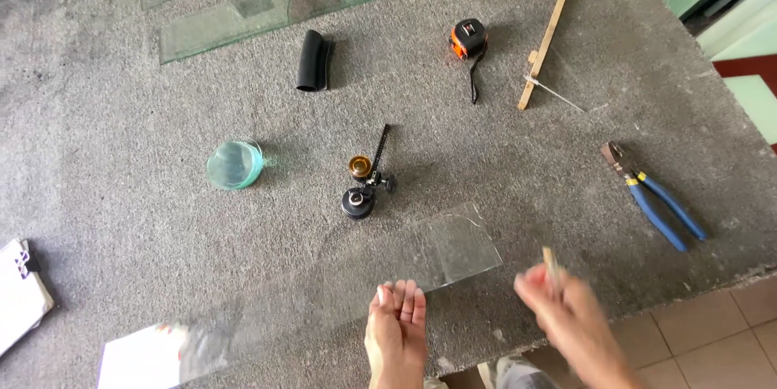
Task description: Cutting a circular shape from a sheet of glass using specialized glass cutting tools and pliers.
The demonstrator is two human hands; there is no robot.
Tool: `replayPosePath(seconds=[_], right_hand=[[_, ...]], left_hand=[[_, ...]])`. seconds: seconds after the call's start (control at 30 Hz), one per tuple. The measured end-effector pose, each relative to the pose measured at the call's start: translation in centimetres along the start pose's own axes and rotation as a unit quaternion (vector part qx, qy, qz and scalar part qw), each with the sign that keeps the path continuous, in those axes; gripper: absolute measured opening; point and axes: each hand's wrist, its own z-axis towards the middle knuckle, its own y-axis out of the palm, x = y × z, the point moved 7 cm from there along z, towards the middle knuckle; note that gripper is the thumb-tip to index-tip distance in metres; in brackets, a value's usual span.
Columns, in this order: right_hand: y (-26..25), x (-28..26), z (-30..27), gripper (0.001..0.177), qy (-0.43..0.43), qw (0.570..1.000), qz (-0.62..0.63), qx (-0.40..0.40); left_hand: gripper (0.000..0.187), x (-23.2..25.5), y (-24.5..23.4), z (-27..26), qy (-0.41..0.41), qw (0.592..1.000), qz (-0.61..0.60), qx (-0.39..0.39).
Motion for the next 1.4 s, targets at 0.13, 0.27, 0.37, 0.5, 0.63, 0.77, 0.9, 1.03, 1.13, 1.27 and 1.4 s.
replayPosePath(seconds=[0.13,0.27,0.37,0.5,0.63,0.77,0.9,1.03,1.13,1.27,1.4], right_hand=[[6.5,0.7,-3.1,0.03,-0.019,0.975,0.103,-0.197],[11.5,-0.7,-3.4,0.04,0.038,0.933,0.257,-0.248],[12.6,-1.3,-3.2,0.043,0.07,0.908,0.336,-0.239],[12.3,-1.1,-2.7,0.041,0.07,0.914,0.325,-0.231],[11.8,-1.9,-3.0,0.041,0.104,0.882,0.397,-0.233],[10.3,0.2,-1.9,0.041,0.101,0.882,0.401,-0.225],[7.4,2.6,-1.1,0.045,0.114,0.928,0.283,-0.214],[4.9,4.9,-1.0,0.043,0.17,0.922,0.265,-0.226],[3.8,6.7,-1.8,0.042,0.195,0.914,0.25,-0.253],[3.3,6.7,-1.2,0.04,0.169,0.907,0.194,-0.334],[2.0,6.0,-0.1,0.034,0.038,0.935,0.035,-0.352]], left_hand=[[0.024,0.5,0.3,-1.6,0.023,0.999,0.01,-0.029],[0.023,0.4,0.0,-3.0,0.024,0.999,0.028,-0.037],[0.023,0.3,-0.5,-3.6,0.029,0.998,0.047,-0.023],[0.023,0.2,-0.9,-3.7,0.033,0.997,0.071,-0.003],[0.025,0.3,-0.3,-3.8,0.035,0.997,0.059,-0.027],[0.027,0.6,0.7,-2.9,0.045,0.996,0.047,-0.052],[0.025,-1.1,-0.6,1.1,0.048,0.998,0.043,-0.027],[0.026,-0.9,-1.1,3.1,0.038,0.996,0.079,0.011],[0.043,-2.7,-3.3,3.3,-0.076,0.963,0.243,-0.089],[0.027,-4.8,1.9,-5.0,-0.175,0.834,0.511,-0.111],[0.012,-7.3,4.3,-3.1,-0.124,0.899,0.37,-0.2]])
